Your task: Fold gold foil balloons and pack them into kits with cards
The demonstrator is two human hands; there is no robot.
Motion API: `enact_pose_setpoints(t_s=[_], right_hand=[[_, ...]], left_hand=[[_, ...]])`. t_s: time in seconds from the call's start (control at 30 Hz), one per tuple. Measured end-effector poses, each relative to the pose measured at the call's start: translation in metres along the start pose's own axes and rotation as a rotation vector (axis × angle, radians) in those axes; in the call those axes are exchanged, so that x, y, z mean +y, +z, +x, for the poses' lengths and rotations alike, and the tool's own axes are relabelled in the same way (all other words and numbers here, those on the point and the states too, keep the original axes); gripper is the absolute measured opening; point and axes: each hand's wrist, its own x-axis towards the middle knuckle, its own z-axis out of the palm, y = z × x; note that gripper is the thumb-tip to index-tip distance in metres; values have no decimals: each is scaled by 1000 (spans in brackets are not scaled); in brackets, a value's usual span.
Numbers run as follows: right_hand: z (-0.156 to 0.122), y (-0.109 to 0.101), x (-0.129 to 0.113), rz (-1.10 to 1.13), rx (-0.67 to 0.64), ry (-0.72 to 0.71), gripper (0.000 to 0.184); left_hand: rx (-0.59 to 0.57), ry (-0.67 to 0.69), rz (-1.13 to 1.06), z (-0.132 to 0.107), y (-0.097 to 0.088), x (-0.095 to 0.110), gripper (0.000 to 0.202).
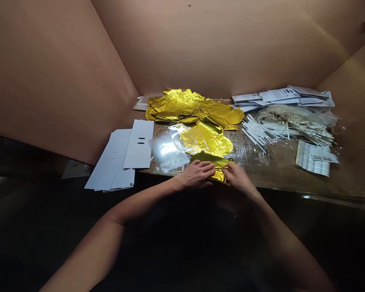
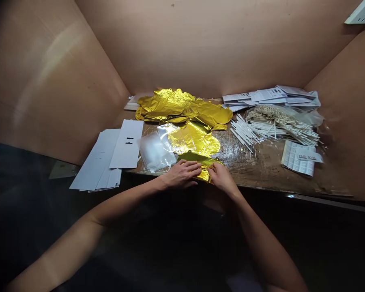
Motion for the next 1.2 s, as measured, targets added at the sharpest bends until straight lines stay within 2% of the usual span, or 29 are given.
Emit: enact_pose_setpoints(t_s=[0.07, 0.13, 0.2, 0.23, 0.27, 0.3, 0.37, 0.4, 0.43, 0.47, 0.5, 0.57, 0.63, 0.7, 0.77, 0.8, 0.87, 0.93, 1.0, 1.1, 1.2], right_hand=[[-27, -1, -8, -220, 118, -48, 17], [-47, -3, -20, -403, 205, -211, 23], [-53, -6, -30, -504, 126, -369, 23], [-50, -8, -33, -536, 53, -389, 16], [-44, -11, -34, -557, -3, -360, 10], [-36, -15, -33, -556, -29, -295, 11], [-23, -22, -29, -443, 6, -150, 17], [-19, -24, -28, -318, 44, -103, 19], [-18, -24, -27, -153, 83, -78, 23], [-19, -21, -29, 44, 106, -66, 28], [-23, -15, -32, 255, 99, -57, 31], [-36, 0, -40, 650, 3, -12, 37], [-49, 15, -50, 893, -125, 74, 42], [-57, 23, -55, 946, -123, 141, 42], [-58, 23, -57, 943, -47, 158, 43], [-56, 21, -57, 966, -59, 158, 44], [-52, 17, -57, 1072, -178, 166, 44], [-48, 16, -58, 1163, -266, 182, 32], [-45, 20, -58, 1196, -182, 162, 12], [-40, 26, -59, 1165, -5, 81, 16], [-37, 27, -61, 1156, 39, 127, 11]], left_hand=[[-27, 26, -1, -4, 7, 3, 41], [-39, 24, -38, -1, 8, 0, 37], [-86, 42, -118, 6, 1, -7, 35], [-105, 45, -166, 9, -4, -11, 35], [-92, 21, -209, 12, -10, -14, 37], [-29, -41, -245, 14, -15, -15, 38], [233, -275, -334, 12, -24, -9, 38], [377, -415, -421, 8, -26, -3, 37], [473, -532, -561, 4, -25, 5, 35], [505, -612, -756, 0, -23, 14, 35], [479, -649, -983, -4, -20, 23, 38], [377, -649, -1381, -11, -14, 38, 48], [371, -649, -1572, -15, -13, 46, 53], [415, -672, -1608, -18, -16, 47, 49], [387, -663, -1630, -22, -23, 44, 43], [357, -648, -1647, -23, -26, 42, 41], [306, -623, -1678, -26, -34, 37, 39], [296, -606, -1651, -29, -40, 33, 33], [283, -561, -1575, -32, -47, 29, 19], [247, -495, -1510, -36, -55, 29, 17], [304, -556, -1410, -38, -55, 36, 26]])
